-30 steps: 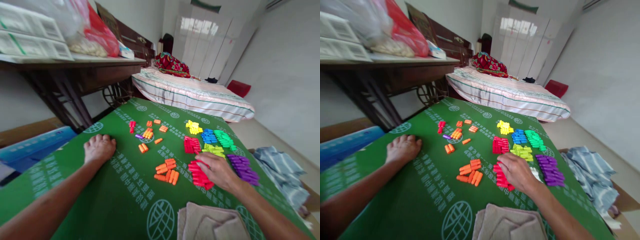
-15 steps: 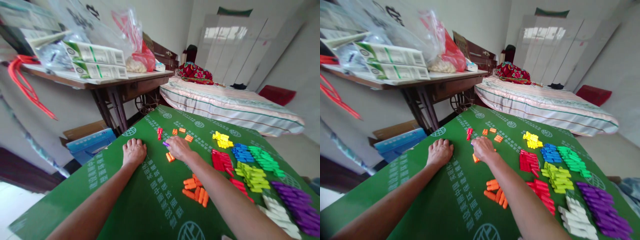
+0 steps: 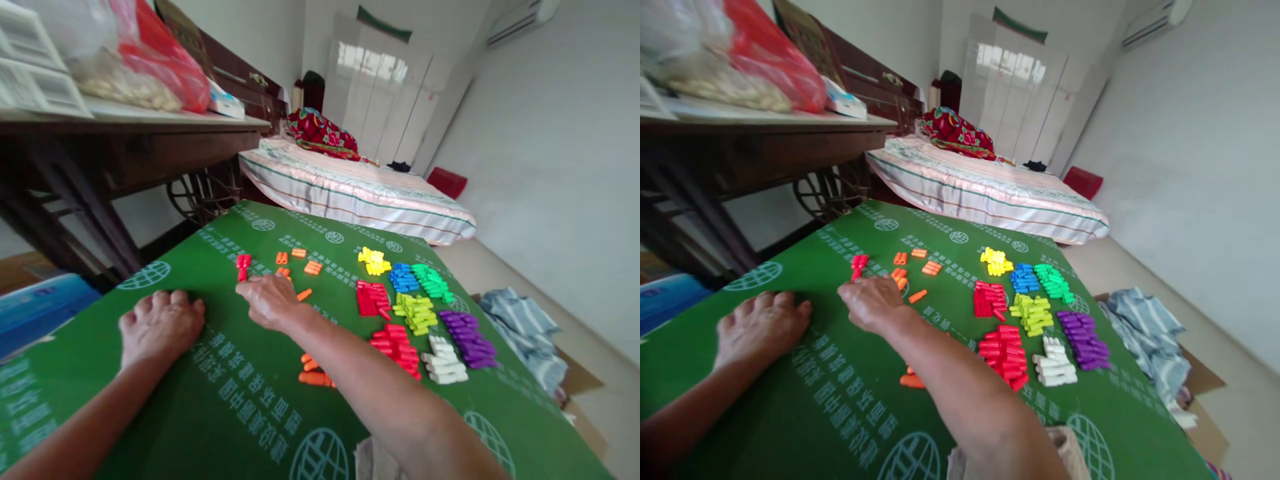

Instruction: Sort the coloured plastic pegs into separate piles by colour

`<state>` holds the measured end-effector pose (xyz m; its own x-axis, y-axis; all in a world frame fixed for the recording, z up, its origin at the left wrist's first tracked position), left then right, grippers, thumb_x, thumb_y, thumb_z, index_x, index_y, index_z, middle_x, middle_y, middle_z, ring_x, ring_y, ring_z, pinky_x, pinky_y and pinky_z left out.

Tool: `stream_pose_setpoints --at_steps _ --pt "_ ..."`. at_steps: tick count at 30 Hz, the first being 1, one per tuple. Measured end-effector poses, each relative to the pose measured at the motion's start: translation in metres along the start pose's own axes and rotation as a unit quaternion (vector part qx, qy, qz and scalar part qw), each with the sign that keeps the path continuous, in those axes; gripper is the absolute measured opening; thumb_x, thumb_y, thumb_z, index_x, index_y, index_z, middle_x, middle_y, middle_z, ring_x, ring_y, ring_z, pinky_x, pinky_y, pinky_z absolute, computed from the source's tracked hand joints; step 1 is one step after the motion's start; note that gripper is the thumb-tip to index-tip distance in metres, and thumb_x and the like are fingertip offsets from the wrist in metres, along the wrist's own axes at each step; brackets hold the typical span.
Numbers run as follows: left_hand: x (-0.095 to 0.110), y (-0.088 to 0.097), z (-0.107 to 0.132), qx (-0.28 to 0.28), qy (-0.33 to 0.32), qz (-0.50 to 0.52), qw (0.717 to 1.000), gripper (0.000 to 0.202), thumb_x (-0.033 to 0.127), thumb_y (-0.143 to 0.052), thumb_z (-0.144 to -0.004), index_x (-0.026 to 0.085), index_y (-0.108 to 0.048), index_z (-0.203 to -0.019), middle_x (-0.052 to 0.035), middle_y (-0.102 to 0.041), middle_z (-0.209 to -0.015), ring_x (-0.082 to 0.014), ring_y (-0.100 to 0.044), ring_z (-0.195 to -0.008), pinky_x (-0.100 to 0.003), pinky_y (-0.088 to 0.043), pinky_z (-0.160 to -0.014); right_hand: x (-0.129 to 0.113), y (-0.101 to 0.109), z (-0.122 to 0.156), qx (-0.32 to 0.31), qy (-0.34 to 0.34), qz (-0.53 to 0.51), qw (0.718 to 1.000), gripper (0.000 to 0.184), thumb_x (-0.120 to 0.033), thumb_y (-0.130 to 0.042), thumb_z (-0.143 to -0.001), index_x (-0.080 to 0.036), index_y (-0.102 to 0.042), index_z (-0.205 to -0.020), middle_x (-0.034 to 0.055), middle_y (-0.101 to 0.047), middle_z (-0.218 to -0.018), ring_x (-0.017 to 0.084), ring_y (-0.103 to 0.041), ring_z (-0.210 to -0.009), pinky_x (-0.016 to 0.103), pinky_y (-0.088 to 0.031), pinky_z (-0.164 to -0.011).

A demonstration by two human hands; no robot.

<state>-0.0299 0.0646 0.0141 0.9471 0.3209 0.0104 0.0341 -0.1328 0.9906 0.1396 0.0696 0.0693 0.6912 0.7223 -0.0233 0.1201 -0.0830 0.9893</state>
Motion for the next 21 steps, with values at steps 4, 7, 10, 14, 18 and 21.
stream_pose_setpoints --at_steps 4,7,10,14,18,21 --pt "0.002 0.005 0.001 -0.015 0.004 0.007 1.0 0.059 0.048 -0.018 -0.085 0.01 -0.052 -0.113 -0.0197 -0.048 -0.122 -0.0348 -0.039 -0.115 -0.047 -0.034 -0.092 0.028 0.017 0.068 0.046 -0.007 -0.026 0.999 0.026 -0.01 -0.045 -0.083 -0.021 -0.06 -0.103 0.0027 -0.067 -0.099 0.017 -0.06 -0.092 0.029 -0.046 -0.076" --pt "0.004 0.007 0.002 -0.022 0.007 0.009 1.0 0.059 0.047 -0.017 -0.085 0.009 -0.052 -0.114 -0.0198 -0.047 -0.123 -0.0348 -0.038 -0.116 -0.046 -0.033 -0.092 0.071 0.03 0.14 0.071 -0.068 -0.04 0.994 0.029 -0.009 -0.046 -0.084 -0.021 -0.062 -0.105 0.0034 -0.068 -0.098 0.016 -0.061 -0.091 0.027 -0.046 -0.079" --pt "0.005 0.008 0.003 -0.031 0.009 0.012 0.999 0.06 0.047 -0.017 -0.085 0.008 -0.05 -0.117 -0.0199 -0.046 -0.125 -0.0348 -0.037 -0.116 -0.047 -0.033 -0.093 0.121 0.039 0.219 0.08 -0.144 -0.027 0.986 0.03 -0.008 -0.048 -0.082 -0.02 -0.064 -0.104 0.0051 -0.068 -0.103 0.016 -0.062 -0.095 0.028 -0.047 -0.083" --pt "0.007 0.008 0.002 -0.04 0.017 0.013 0.999 0.06 0.046 -0.017 -0.085 0.008 -0.048 -0.119 -0.0202 -0.044 -0.126 -0.035 -0.036 -0.117 -0.047 -0.032 -0.094 0.178 0.04 0.311 0.035 -0.23 0.041 0.972 0.033 -0.007 -0.045 -0.08 -0.019 -0.065 -0.104 0.0079 -0.069 -0.103 0.019 -0.064 -0.094 0.032 -0.049 -0.083" --pt "0.008 0.007 0.0 -0.038 0.02 0.012 0.999 0.06 0.047 -0.018 -0.085 0.008 -0.049 -0.119 -0.0204 -0.045 -0.126 -0.0348 -0.036 -0.117 -0.047 -0.032 -0.093 0.206 0.03 0.365 -0.009 -0.261 0.061 0.963 0.037 -0.004 -0.045 -0.078 -0.02 -0.066 -0.104 0.0085 -0.069 -0.105 0.019 -0.064 -0.098 0.031 -0.049 -0.085" --pt "0.007 0.008 -0.001 -0.031 0.019 0.012 0.999 0.059 0.047 -0.021 -0.084 0.009 -0.049 -0.119 -0.0205 -0.046 -0.126 -0.035 -0.037 -0.117 -0.047 -0.033 -0.092 0.212 0.024 0.381 -0.014 -0.272 0.065 0.96 0.039 -0.003 -0.045 -0.076 -0.022 -0.066 -0.103 0.0069 -0.07 -0.102 0.018 -0.066 -0.093 0.03 -0.051 -0.083"
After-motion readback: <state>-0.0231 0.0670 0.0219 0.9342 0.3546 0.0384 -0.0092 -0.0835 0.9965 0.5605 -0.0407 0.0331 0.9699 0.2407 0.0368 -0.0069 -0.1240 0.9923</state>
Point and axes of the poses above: each hand's wrist, its own z-axis away from the middle knuckle, its own y-axis out of the back of the hand, x = y × z, the point moved 4 cm from there along -z, towards the middle knuckle
